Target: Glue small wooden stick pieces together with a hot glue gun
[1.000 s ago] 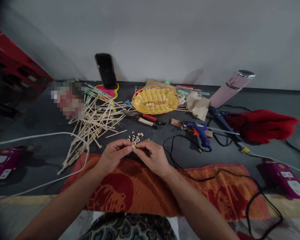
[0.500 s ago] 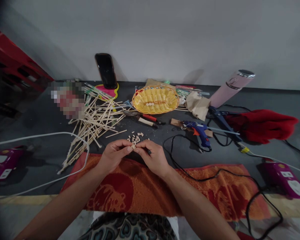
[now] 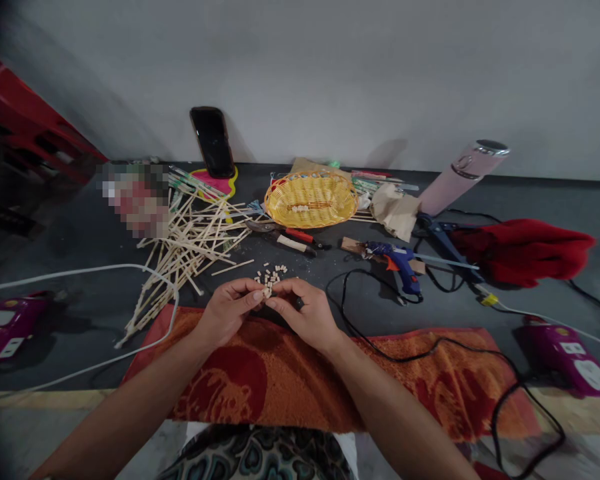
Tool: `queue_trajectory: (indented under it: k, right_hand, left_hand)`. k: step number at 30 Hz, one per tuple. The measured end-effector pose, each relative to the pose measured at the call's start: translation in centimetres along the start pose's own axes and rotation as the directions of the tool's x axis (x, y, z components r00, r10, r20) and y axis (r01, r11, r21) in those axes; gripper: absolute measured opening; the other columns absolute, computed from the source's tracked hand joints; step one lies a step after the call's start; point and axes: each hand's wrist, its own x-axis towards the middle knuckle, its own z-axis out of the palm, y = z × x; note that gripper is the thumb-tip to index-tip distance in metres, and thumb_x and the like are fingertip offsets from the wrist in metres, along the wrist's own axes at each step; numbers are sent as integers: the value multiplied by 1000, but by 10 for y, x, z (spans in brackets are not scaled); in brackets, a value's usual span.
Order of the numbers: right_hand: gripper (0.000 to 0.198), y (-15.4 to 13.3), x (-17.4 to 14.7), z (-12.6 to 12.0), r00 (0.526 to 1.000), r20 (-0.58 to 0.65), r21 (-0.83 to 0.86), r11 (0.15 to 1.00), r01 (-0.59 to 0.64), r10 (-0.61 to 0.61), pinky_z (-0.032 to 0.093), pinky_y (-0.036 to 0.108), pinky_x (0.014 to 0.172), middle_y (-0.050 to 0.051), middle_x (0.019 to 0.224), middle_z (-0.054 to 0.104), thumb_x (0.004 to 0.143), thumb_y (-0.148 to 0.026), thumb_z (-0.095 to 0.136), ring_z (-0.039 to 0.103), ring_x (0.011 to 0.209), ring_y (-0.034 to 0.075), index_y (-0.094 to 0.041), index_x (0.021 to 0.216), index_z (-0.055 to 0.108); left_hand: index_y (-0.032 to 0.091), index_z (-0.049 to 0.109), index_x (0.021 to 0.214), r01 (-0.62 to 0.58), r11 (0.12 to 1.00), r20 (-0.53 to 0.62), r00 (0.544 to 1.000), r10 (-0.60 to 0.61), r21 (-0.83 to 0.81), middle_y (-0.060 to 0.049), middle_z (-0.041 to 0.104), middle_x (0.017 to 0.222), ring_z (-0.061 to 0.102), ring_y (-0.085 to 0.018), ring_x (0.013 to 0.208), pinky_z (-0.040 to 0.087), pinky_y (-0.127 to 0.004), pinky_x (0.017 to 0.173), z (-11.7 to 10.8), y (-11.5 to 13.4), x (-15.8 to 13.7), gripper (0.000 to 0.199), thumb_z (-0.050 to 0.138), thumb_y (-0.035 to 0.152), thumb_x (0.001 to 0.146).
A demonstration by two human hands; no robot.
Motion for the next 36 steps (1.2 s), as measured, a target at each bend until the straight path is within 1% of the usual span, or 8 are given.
queue_trajectory:
  k: [2, 5, 7, 10, 17, 21, 28, 36]
  right_hand:
    - [11, 0, 0, -1, 999, -26, -16, 999, 35, -35, 52, 27, 68, 2, 81, 67, 84, -28, 64, 62, 72, 15, -21, 91, 64]
    - [4, -1, 1, -3, 989, -34, -71, 988, 140, -143, 51, 29, 70, 3, 79, 66, 85, -23, 61, 61, 73, 15, -22, 89, 64]
    - [8, -1, 1, -3, 978, -19, -98, 974, 206, -209, 51, 29, 70, 3, 80, 66, 85, -19, 61, 61, 75, 16, -22, 91, 65]
    - [13, -1, 1, -3, 965, 1, -113, 959, 261, -263, 52, 29, 71, 4, 82, 66, 86, -16, 59, 61, 77, 16, -23, 95, 65]
    - [15, 2, 1, -2, 952, 21, -162, 938, 306, -306, 53, 29, 72, 5, 84, 67, 85, -13, 59, 62, 78, 16, -22, 95, 66]
    - [13, 5, 1, -2, 944, 33, -224, 918, 327, -328, 53, 29, 73, 6, 85, 68, 85, -13, 59, 63, 78, 16, -21, 92, 65]
    - [10, 9, 0, -1, 928, 30, -328, 874, 360, -371, 52, 28, 73, 4, 82, 69, 85, -14, 58, 63, 76, 14, -20, 88, 66]
    - [10, 7, 1, -1, 922, 28, -347, 861, 371, -386, 52, 28, 73, 4, 81, 69, 85, -14, 58, 63, 76, 15, -20, 87, 66]
  left_hand:
    - [16, 72, 74, 37, 998, 16, 999, -36, -56, -2, 67, 70, 53, -10, 61, 40, -23, 61, 0, 0, 1, 19, 76, 32, 67]
    - [15, 71, 73, 97, 985, 57, 994, -90, -141, -1, 64, 68, 51, -8, 58, 39, -22, 59, -1, 2, 1, 18, 76, 31, 68]
    - [14, 70, 73, 127, 975, 81, 990, -114, -181, -2, 64, 68, 50, -7, 58, 39, -22, 59, -1, 3, 1, 18, 76, 30, 68]
    - [13, 71, 73, 155, 965, 95, 986, -138, -210, -2, 63, 68, 49, -7, 58, 38, -21, 58, 0, 5, 0, 18, 77, 29, 68]
    - [12, 70, 72, 189, 949, 104, 980, -167, -254, -2, 63, 68, 49, -7, 58, 38, -20, 58, 2, 6, 0, 18, 77, 29, 68]
    - [12, 69, 73, 192, 945, 124, 979, -165, -265, -3, 63, 70, 51, -8, 61, 39, -21, 61, 2, 2, -1, 17, 75, 28, 71]
    - [11, 69, 74, 187, 937, 127, 980, -156, -295, -3, 63, 71, 53, -8, 63, 39, -21, 62, 2, -2, -1, 17, 75, 27, 71]
    - [11, 69, 74, 182, 934, 128, 980, -149, -308, -3, 63, 70, 52, -7, 62, 38, -20, 61, 3, -2, -1, 16, 74, 26, 72]
